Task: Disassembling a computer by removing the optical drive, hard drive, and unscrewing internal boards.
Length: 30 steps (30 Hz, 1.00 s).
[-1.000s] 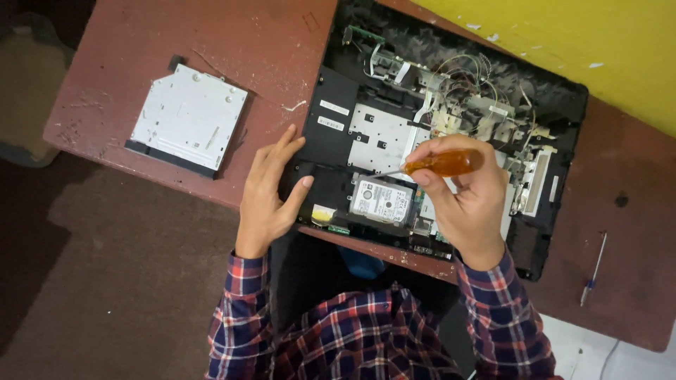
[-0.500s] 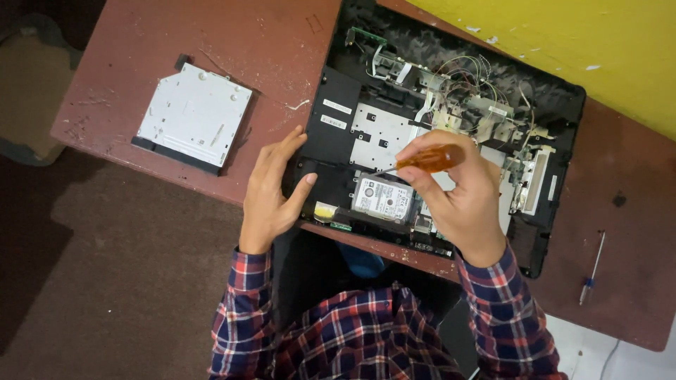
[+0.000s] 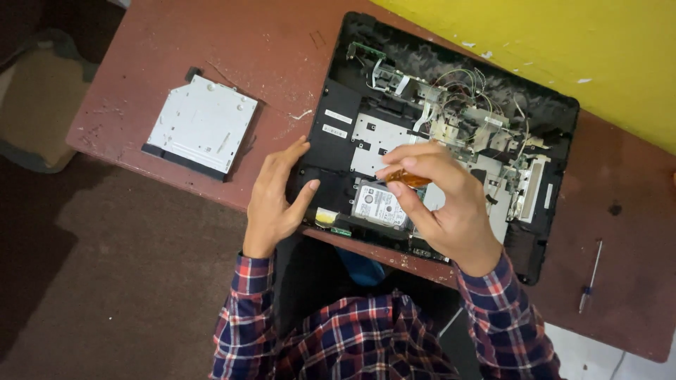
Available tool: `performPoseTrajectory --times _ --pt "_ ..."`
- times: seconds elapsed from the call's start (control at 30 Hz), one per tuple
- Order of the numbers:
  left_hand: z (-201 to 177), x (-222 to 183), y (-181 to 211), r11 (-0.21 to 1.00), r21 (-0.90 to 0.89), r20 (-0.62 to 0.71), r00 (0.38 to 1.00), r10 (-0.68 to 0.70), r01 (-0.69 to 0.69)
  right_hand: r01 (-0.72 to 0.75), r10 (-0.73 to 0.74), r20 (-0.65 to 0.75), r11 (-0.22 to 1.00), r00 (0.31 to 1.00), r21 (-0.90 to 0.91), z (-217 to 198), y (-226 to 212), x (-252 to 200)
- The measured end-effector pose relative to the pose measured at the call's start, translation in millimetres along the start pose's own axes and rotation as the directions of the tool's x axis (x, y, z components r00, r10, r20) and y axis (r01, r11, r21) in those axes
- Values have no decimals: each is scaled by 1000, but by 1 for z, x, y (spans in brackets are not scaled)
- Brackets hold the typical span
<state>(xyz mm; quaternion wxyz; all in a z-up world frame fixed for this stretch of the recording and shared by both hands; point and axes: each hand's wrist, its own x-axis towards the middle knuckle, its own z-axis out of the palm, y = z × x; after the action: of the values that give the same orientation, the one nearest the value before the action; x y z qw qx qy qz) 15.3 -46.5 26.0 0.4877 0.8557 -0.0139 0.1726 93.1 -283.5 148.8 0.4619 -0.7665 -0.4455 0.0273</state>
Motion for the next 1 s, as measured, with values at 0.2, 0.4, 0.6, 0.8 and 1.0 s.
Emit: performPoseTrajectory --times 0.2,0.4,0.6,0.8,1.0 --pt "0 0 0 1000 5 4 1000 -14 14 75 -88 -136 992 987 -100 5 6 1" --pt "2 0 0 999 24 0 999 -34 34 121 -129 -190 991 973 -57 7 5 3" --pt "1 -1 4 999 4 1 999 -39 39 119 -125 -92 991 988 -66 2 8 -1" --pt "-9 -4 15 998 -51 -166 986 17 -25 102 -99 -32 987 995 123 5 16 -3" --pt "-29 25 83 961 -48 -286 926 247 -271 142 -122 -74 822 990 551 16 20 -1"
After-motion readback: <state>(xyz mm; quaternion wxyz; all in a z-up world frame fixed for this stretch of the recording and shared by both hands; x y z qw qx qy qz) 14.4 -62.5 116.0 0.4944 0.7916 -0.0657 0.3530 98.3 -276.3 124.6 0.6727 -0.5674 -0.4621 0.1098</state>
